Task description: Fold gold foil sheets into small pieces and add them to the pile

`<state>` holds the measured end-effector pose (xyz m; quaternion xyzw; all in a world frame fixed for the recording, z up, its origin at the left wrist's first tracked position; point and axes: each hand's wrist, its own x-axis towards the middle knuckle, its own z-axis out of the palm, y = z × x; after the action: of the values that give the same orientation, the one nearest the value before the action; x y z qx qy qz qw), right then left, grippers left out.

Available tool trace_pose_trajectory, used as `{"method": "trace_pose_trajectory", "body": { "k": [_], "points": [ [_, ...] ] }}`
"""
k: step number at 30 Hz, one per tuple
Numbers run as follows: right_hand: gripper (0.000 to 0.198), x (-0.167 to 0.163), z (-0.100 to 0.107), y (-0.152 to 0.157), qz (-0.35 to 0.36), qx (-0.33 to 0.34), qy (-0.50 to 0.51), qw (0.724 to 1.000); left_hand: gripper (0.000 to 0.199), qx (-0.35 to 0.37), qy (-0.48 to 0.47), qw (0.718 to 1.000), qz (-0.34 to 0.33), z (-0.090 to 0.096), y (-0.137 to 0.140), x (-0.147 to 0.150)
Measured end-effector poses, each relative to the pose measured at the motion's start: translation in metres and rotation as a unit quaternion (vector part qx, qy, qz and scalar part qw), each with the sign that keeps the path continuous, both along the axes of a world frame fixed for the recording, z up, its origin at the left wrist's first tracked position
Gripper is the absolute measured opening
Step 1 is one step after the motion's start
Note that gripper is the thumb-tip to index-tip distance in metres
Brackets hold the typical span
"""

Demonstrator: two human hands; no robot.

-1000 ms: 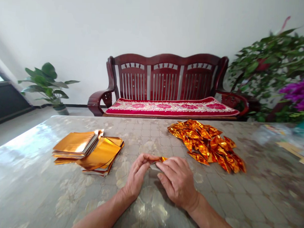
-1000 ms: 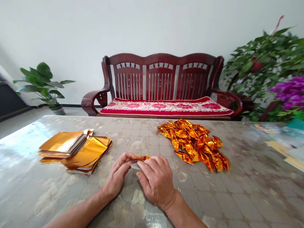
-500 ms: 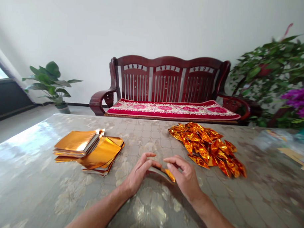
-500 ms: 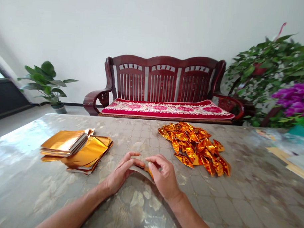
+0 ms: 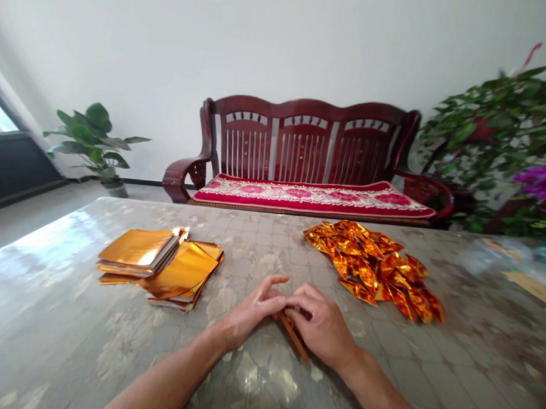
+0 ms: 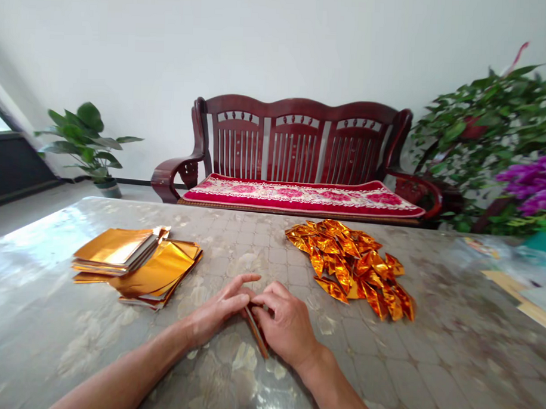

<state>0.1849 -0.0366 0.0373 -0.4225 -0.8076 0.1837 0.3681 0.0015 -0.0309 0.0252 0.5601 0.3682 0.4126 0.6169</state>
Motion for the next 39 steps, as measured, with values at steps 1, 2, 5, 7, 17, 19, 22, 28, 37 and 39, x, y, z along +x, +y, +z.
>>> {"method": "trace_pose_trajectory", "body": {
  "k": [1,2,5,7,17,19,22,28,37,39],
  "points": [
    [0.016,0.0,0.0,0.0,-0.019,0.011,-0.009,1.0,0.054,0.002,0.011,1.0,-0.003,0.0,0.0,0.001],
    [0.017,0.0,0.0,-0.001,-0.04,0.019,-0.021,0.999,0.058,-0.002,0.017,1.0,-0.004,-0.002,0.0,0.002],
    [0.016,0.001,-0.001,0.0,-0.101,0.019,-0.075,0.992,0.06,0.061,0.09,0.992,0.065,-0.011,0.0,0.007],
    [0.015,0.002,-0.003,0.002,-0.132,0.011,-0.108,0.985,0.058,0.124,0.17,0.97,0.123,-0.017,-0.002,0.008],
    [0.015,0.005,-0.013,0.01,-0.166,-0.019,-0.209,0.963,0.028,0.342,0.436,0.828,0.088,-0.015,-0.021,-0.001],
    [0.015,0.006,-0.014,0.011,-0.168,-0.023,-0.216,0.961,0.023,0.35,0.471,0.808,0.06,-0.014,-0.022,0.0],
    [0.014,0.005,-0.015,0.012,-0.172,-0.035,-0.216,0.96,0.022,0.342,0.517,0.784,0.039,-0.011,-0.023,0.003],
    [0.01,-0.001,-0.013,0.015,-0.18,-0.072,-0.204,0.96,0.022,0.301,0.559,0.772,0.019,0.0,-0.027,0.008],
    [0.011,-0.004,-0.017,0.018,-0.162,-0.059,-0.184,0.968,0.032,0.282,0.581,0.763,0.012,0.005,-0.025,0.006],
    [0.012,-0.003,-0.019,0.018,-0.159,-0.046,-0.182,0.969,0.034,0.288,0.587,0.756,0.011,0.007,-0.024,0.005]
  ]
}}
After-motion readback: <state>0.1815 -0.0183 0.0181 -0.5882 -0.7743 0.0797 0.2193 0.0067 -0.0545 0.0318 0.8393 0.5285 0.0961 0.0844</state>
